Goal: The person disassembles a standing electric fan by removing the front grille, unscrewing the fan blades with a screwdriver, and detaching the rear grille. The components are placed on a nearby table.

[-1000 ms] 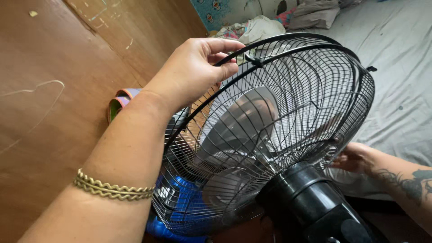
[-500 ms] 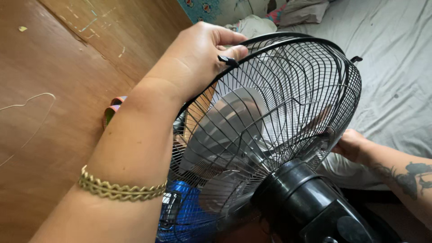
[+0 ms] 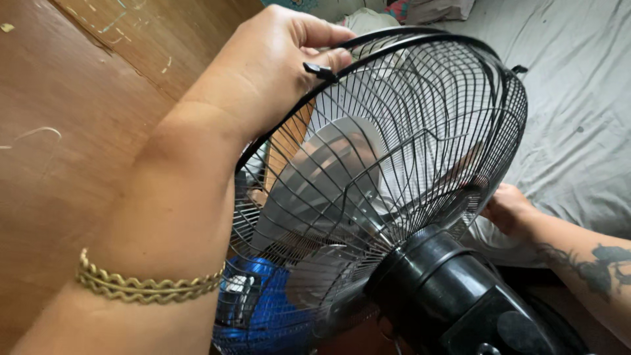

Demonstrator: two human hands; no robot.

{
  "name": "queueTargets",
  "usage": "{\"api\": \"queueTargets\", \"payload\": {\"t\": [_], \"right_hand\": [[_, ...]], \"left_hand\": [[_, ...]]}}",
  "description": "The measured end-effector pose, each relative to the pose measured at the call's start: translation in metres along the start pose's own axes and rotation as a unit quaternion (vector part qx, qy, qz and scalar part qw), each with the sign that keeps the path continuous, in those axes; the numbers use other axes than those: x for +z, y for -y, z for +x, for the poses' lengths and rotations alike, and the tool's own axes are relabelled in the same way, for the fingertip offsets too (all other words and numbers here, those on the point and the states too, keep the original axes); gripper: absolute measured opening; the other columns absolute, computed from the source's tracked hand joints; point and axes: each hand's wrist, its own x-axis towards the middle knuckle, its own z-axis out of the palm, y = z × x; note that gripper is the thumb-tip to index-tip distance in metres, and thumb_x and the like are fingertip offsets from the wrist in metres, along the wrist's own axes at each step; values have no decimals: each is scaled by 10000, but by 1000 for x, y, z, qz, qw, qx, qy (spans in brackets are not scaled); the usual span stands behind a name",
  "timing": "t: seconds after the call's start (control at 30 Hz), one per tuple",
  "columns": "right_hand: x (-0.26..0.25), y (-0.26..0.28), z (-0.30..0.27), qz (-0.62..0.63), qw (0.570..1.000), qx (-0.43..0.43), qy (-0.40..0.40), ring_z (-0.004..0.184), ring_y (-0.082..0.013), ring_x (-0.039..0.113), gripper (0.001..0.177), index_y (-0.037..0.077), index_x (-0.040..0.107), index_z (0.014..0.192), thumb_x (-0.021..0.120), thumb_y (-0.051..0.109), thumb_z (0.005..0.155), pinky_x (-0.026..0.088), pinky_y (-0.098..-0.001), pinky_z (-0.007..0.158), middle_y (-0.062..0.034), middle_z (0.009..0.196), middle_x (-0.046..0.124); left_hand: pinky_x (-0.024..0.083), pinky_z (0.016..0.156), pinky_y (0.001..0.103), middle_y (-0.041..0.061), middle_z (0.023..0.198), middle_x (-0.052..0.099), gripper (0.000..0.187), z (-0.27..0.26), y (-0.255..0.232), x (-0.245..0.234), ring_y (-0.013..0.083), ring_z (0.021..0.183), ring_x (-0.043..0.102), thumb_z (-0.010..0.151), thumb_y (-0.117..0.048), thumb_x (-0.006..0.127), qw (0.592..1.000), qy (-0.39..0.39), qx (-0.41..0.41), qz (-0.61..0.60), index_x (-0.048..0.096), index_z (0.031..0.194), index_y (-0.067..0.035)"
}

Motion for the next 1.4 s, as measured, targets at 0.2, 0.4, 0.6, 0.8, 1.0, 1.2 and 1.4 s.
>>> {"api": "queueTargets", "payload": {"t": [0.2,0.4,0.6,0.8,1.0,1.2,1.4], "right_hand": [[22,12,-35,57,996,57,29,1014,-156,637,276,84,675,1234,520,177,1026,503,-337,922,-18,1159,703],[1,-25,9,88,995,-39,-32,907,-171,671,223,18,650,1171,503,131,1046,518,-303,819,-72,1048,707],[-45,-70,41,-39,992,-62,-102,839,-245,573,181,17,631,1149,524,142,1072,442,-427,736,-113,999,653],[-50,-61,33,2,995,-30,-91,935,-251,584,213,55,614,1181,496,194,1069,438,-475,839,-77,1074,648],[-45,-34,23,55,997,38,-31,1031,-257,596,247,92,597,1213,468,245,1066,434,-523,941,-42,1149,643],[-1,31,-30,88,979,120,-138,1164,-250,571,313,129,559,1282,430,346,1097,395,-582,1092,-4,1276,600],[10,125,-99,-9,967,41,-250,1099,-242,600,306,146,583,1304,479,239,1032,418,-559,1068,-41,1218,637]], "left_hand": [[572,724,217,-15,956,790,246,-3,-11,-4,41,795,689,939,-177,722,999,10,-30,27,753,1163,-81],[631,728,201,-25,1003,801,245,-5,-23,3,42,825,738,945,-98,642,997,70,-2,-26,742,1169,-91],[613,797,213,19,1019,781,186,-2,-16,3,67,867,712,1011,-104,653,991,77,39,-100,739,1160,-34],[592,847,198,-16,1083,774,204,-12,-17,-7,47,938,708,994,-107,646,991,71,105,-31,694,1188,-66],[579,817,222,-5,1128,762,270,-7,-8,-9,89,949,725,988,-135,685,986,-3,130,101,674,1254,-93],[502,548,306,125,907,732,302,-37,2,-56,131,646,600,1026,-124,631,986,-86,-84,117,777,1286,-175],[528,570,273,3,958,770,360,-49,46,-109,99,680,672,1011,-103,609,975,-147,-74,149,688,1354,-178]]}}
